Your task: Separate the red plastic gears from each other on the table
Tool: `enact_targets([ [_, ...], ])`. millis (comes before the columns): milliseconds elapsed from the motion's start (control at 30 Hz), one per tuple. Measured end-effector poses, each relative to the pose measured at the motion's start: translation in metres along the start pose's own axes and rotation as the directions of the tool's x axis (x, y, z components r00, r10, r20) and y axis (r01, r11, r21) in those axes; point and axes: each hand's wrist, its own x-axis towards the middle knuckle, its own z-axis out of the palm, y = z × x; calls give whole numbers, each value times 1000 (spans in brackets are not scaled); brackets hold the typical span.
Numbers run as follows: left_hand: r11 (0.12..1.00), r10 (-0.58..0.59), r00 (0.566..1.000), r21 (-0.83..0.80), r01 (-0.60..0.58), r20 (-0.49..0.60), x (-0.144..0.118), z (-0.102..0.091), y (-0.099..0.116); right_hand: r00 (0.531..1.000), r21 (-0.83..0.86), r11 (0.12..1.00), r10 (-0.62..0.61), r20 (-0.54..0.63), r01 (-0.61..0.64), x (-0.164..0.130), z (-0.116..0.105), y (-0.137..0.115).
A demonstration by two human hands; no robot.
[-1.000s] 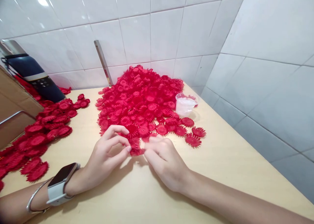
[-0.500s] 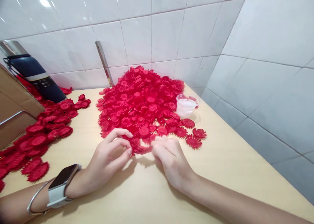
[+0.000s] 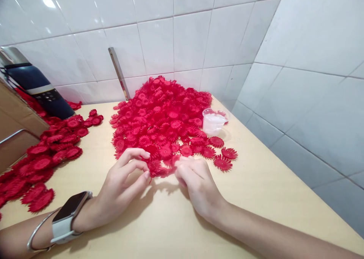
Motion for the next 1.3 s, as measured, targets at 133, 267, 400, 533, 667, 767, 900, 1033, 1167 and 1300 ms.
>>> enact_targets([
  [133,1000,13,1000,-1,-13,9,-1,-1,-1,999,-7,1000,-27,-35,27,1,-1,1],
  [267,998,-57,988,-8,56,-142,-1,-4,-12,982,-24,1000,4,-190,-9,2,-5,6],
  [400,991,-126,987,-50,122,-102,2,-4,-19,993,-108,991,-88,-79,80,1,-4,5],
  [533,992,-116,987,-51,111,-111,3,-4,-16,955,-343,895,-236,180,285,-2,1,-1],
  [667,998,-58,996,19,60,-69,2,-3,-11,976,-419,888,-127,175,191,-1,5,-6],
  [767,997,19,999,77,-16,-35,-1,-2,-10,981,-433,881,-164,101,192,-2,6,-7],
  [900,987,99,995,128,-99,8,-4,0,-11,924,-463,800,-315,215,381,-3,7,-7],
  [1033,994,72,997,78,-73,18,-2,1,-12,863,-392,772,-406,301,500,-1,7,-5],
  [1167,1000,-11,1000,15,11,3,1,-2,-13,861,-317,812,-395,320,490,0,5,-5],
  [1300,1000,14,999,0,-14,49,0,-3,-9,870,-281,839,-375,321,466,0,5,-6],
])
